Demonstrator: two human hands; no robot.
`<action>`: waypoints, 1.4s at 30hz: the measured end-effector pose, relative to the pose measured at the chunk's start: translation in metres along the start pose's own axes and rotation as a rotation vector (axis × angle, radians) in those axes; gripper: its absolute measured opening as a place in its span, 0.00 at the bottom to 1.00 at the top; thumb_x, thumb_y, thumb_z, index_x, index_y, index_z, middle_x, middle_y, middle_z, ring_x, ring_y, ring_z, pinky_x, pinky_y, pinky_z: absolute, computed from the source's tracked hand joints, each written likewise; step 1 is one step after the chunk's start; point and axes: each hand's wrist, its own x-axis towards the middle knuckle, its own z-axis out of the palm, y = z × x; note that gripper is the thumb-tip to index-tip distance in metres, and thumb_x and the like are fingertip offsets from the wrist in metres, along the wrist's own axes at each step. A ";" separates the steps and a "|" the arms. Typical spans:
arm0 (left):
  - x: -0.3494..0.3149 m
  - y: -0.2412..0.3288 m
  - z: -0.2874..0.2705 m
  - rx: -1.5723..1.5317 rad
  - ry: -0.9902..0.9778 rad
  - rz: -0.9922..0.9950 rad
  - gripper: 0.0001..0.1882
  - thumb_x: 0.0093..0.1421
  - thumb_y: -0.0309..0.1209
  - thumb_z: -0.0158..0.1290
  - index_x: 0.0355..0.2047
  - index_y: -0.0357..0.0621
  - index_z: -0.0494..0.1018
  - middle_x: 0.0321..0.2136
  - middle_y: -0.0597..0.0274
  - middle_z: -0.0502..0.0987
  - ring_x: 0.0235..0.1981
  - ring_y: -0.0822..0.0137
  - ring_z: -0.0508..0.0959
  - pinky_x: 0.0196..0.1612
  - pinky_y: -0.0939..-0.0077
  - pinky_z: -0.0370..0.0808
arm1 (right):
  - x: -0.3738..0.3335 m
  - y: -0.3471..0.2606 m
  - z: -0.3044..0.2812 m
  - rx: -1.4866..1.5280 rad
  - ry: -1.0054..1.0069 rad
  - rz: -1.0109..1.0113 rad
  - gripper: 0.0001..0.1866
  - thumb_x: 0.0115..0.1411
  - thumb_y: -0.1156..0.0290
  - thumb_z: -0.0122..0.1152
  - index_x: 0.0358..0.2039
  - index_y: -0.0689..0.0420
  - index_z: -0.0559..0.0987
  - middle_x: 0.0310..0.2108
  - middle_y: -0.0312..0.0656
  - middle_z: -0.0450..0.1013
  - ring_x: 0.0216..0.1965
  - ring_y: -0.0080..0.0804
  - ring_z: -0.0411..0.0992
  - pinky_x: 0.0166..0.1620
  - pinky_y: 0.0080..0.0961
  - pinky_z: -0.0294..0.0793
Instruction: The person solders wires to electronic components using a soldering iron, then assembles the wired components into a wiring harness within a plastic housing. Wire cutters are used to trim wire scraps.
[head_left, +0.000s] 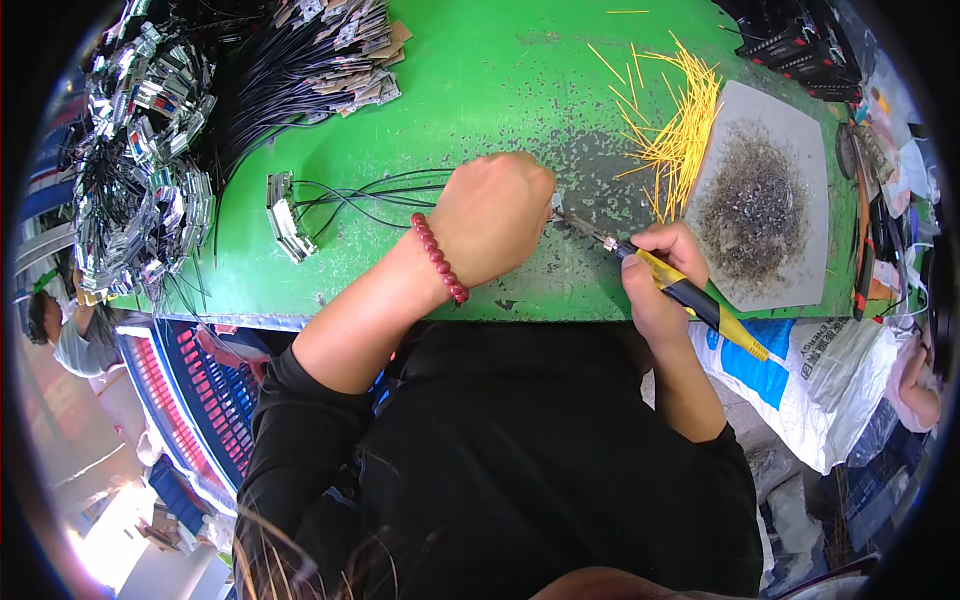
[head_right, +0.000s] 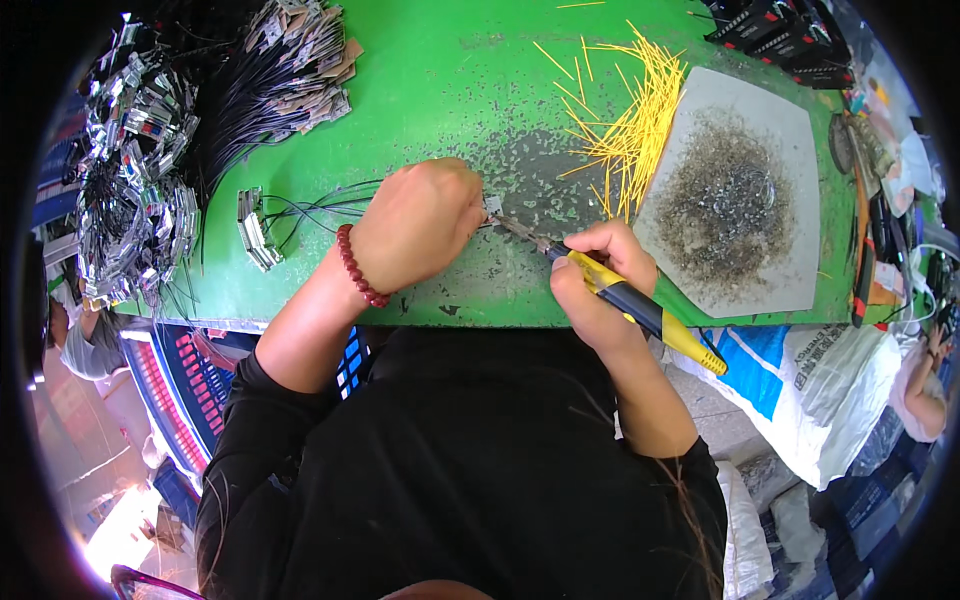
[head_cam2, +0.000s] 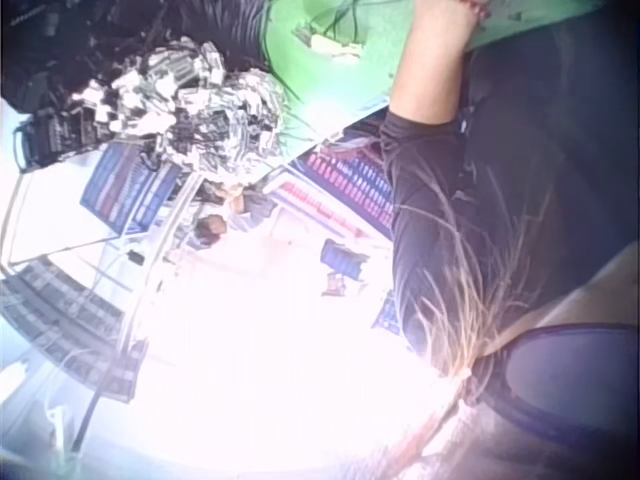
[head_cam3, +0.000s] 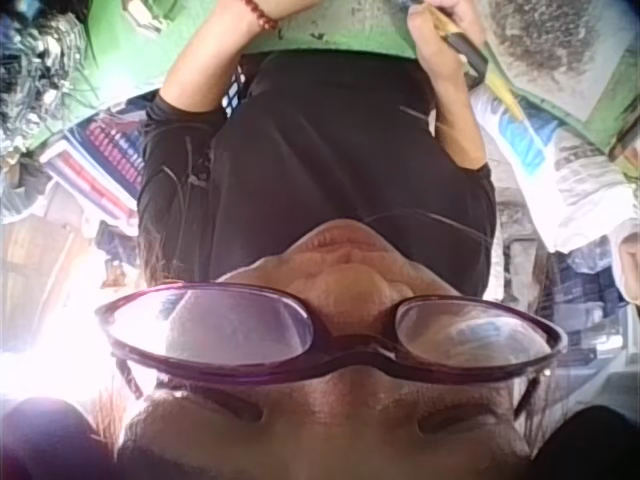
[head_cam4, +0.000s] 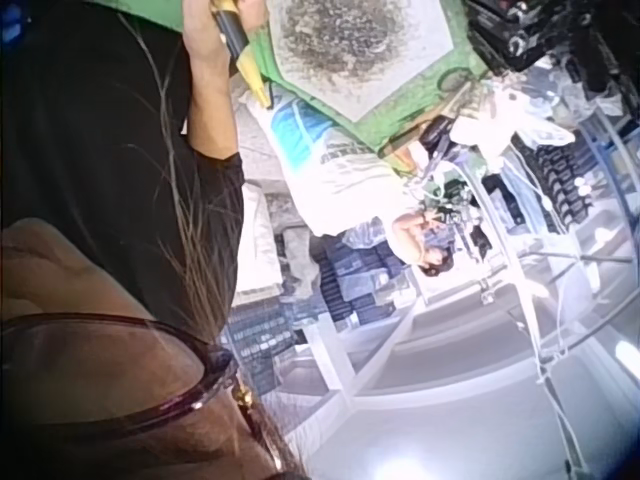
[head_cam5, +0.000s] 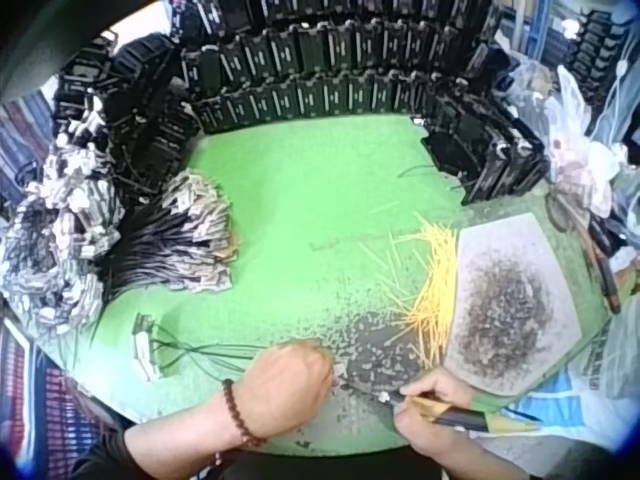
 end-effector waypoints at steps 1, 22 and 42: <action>-0.001 0.000 0.000 0.000 0.002 0.001 0.08 0.55 0.28 0.50 0.23 0.34 0.71 0.26 0.46 0.74 0.32 0.44 0.75 0.36 0.53 0.73 | 0.000 0.001 0.000 0.000 0.002 -0.002 0.10 0.51 0.77 0.62 0.33 0.60 0.71 0.25 0.31 0.66 0.25 0.13 0.62 0.28 0.14 0.61; 0.000 -0.005 0.004 -0.114 0.096 0.055 0.06 0.48 0.25 0.54 0.18 0.37 0.70 0.21 0.49 0.73 0.26 0.48 0.75 0.30 0.58 0.72 | 0.031 -0.042 -0.050 -0.054 -0.049 -0.035 0.14 0.63 0.74 0.54 0.49 0.59 0.73 0.26 0.37 0.74 0.21 0.19 0.71 0.24 0.16 0.72; -0.057 -0.011 -0.024 -0.335 0.283 0.031 0.08 0.49 0.25 0.60 0.29 0.38 0.75 0.30 0.54 0.78 0.33 0.54 0.78 0.37 0.66 0.76 | 0.280 -0.094 -0.134 -1.657 -0.534 -0.995 0.07 0.51 0.74 0.54 0.31 0.49 0.70 0.24 0.39 0.71 0.33 0.38 0.70 0.39 0.34 0.67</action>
